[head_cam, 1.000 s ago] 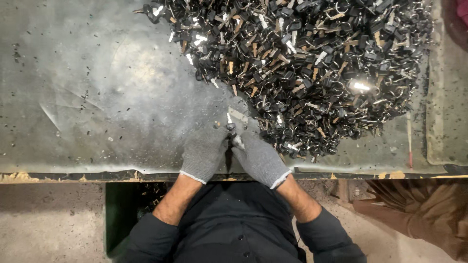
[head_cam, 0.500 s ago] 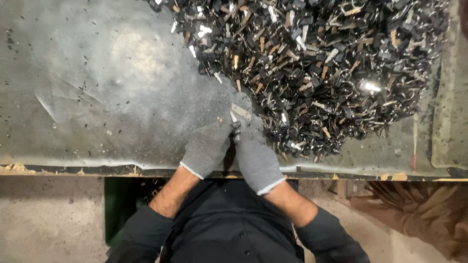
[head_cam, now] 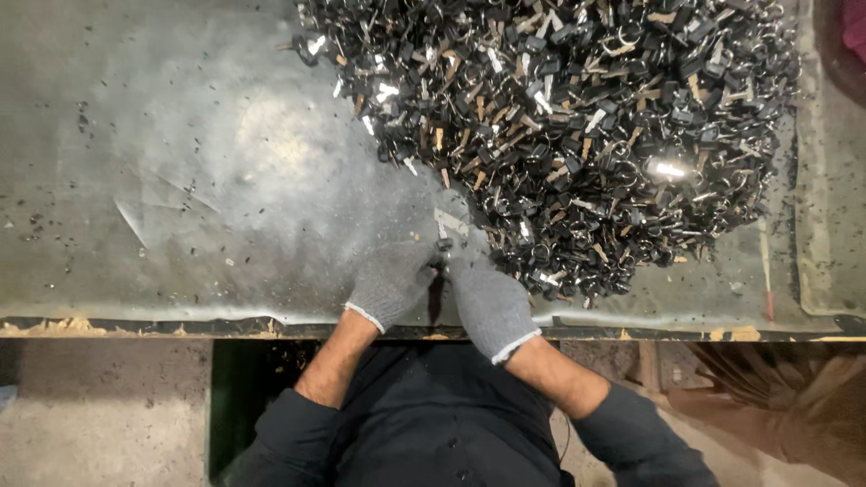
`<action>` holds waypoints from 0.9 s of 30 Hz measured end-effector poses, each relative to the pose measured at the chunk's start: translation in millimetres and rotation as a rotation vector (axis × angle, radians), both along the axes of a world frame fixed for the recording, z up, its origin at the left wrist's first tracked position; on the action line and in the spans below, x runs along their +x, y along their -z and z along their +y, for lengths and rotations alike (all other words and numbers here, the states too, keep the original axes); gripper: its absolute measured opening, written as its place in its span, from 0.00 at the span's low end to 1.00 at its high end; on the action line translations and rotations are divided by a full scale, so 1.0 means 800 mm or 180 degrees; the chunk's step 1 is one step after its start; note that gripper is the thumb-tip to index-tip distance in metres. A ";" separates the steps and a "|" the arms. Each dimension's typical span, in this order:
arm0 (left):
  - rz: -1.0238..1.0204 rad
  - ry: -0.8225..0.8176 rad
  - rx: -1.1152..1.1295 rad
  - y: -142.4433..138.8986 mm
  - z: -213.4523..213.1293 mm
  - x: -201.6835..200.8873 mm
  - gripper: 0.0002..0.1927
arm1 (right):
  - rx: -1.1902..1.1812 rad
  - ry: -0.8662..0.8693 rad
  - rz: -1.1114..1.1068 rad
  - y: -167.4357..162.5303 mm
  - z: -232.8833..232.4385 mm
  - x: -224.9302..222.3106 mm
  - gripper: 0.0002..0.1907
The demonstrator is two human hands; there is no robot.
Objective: The person, wearing gloves, sits at a workbench and sorts small metal parts one at a time from a large pile on the table, examining each piece by hand and placing selected pieces into a green bin below the table edge. The person continues this pick-and-place cycle throughout the clip.
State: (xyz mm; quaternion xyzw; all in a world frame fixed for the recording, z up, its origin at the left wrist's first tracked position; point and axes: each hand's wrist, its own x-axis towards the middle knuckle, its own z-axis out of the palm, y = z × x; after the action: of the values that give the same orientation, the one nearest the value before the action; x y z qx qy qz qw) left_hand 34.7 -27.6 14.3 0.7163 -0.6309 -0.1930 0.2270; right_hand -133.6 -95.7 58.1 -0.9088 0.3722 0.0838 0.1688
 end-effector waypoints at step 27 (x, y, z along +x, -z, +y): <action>-0.0112 -0.0060 -0.1032 0.017 0.017 -0.018 0.06 | 0.0251 0.0085 -0.0189 0.000 -0.003 0.003 0.13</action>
State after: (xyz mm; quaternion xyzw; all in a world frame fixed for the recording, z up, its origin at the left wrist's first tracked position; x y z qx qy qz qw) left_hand 20.6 -13.9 0.7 0.6794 -0.6510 -0.0739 0.3303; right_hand -130.9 -98.0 58.0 -0.8985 0.3755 0.0691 0.2165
